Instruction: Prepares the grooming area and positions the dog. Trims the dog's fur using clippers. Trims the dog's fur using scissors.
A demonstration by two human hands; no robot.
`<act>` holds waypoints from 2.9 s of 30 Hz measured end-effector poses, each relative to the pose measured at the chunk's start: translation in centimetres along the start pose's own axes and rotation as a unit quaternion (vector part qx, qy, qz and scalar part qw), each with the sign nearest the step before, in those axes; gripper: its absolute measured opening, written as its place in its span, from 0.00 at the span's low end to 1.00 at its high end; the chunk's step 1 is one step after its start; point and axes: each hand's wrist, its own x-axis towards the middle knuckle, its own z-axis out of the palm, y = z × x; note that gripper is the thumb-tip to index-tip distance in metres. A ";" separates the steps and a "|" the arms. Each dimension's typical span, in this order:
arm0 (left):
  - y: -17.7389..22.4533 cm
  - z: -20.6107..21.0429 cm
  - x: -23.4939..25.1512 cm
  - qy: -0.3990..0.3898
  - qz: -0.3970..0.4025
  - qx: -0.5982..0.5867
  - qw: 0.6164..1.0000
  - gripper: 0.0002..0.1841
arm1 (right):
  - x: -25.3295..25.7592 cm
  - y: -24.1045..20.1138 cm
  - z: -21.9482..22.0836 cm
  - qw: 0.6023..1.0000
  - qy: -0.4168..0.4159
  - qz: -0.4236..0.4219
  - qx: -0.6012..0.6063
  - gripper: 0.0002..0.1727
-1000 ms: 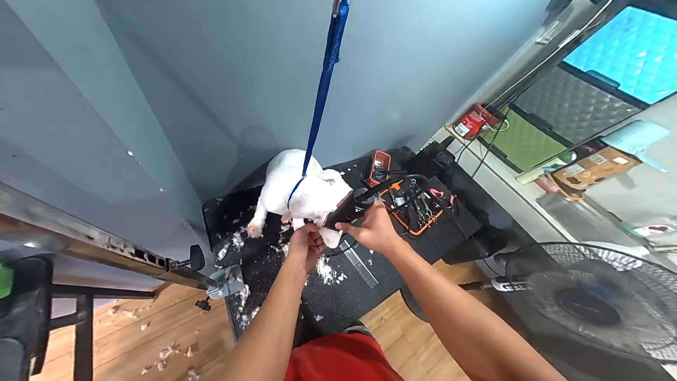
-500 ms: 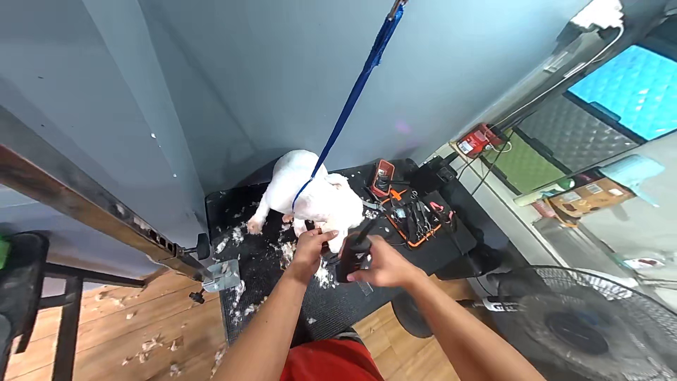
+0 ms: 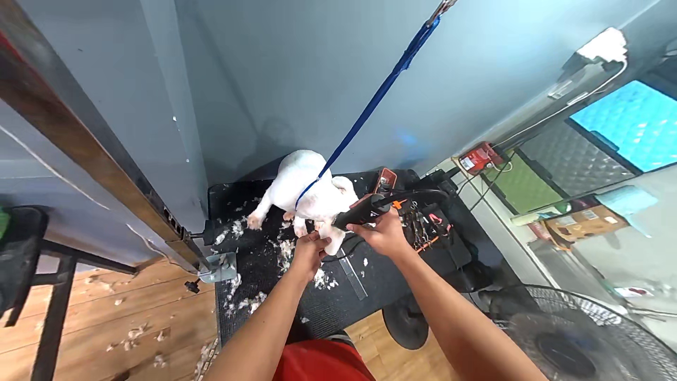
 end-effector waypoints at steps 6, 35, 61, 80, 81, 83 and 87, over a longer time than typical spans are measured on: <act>0.6 -0.2 0.0 0.013 -0.028 -0.026 0.999 0.05 | -0.6 0.3 0.9 0.999 -0.034 0.033 0.008 0.30; -1.6 1.0 0.0 -0.039 -0.076 -0.055 0.995 0.11 | -3.2 1.9 4.4 0.971 0.161 -0.177 0.023 0.29; -3.5 2.4 0.4 -0.034 -0.049 -0.080 0.995 0.06 | -2.5 4.6 2.1 0.946 0.125 -0.288 -0.077 0.22; -7.4 3.2 9.1 -0.084 0.240 -0.090 0.963 0.21 | 0.7 -0.7 -4.9 0.968 -0.058 -0.015 0.246 0.37; -7.8 3.6 9.8 -0.093 0.248 -0.103 0.959 0.19 | 1.2 -0.6 -4.9 0.979 -0.053 -0.089 0.178 0.36; -8.0 4.5 10.0 -0.100 0.255 -0.117 0.955 0.18 | 1.9 -0.3 -4.7 0.973 -0.050 -0.215 0.067 0.32; -7.0 5.5 7.5 -0.086 0.238 -0.117 0.960 0.20 | 2.2 1.5 -4.6 0.956 -0.063 -0.286 -0.021 0.31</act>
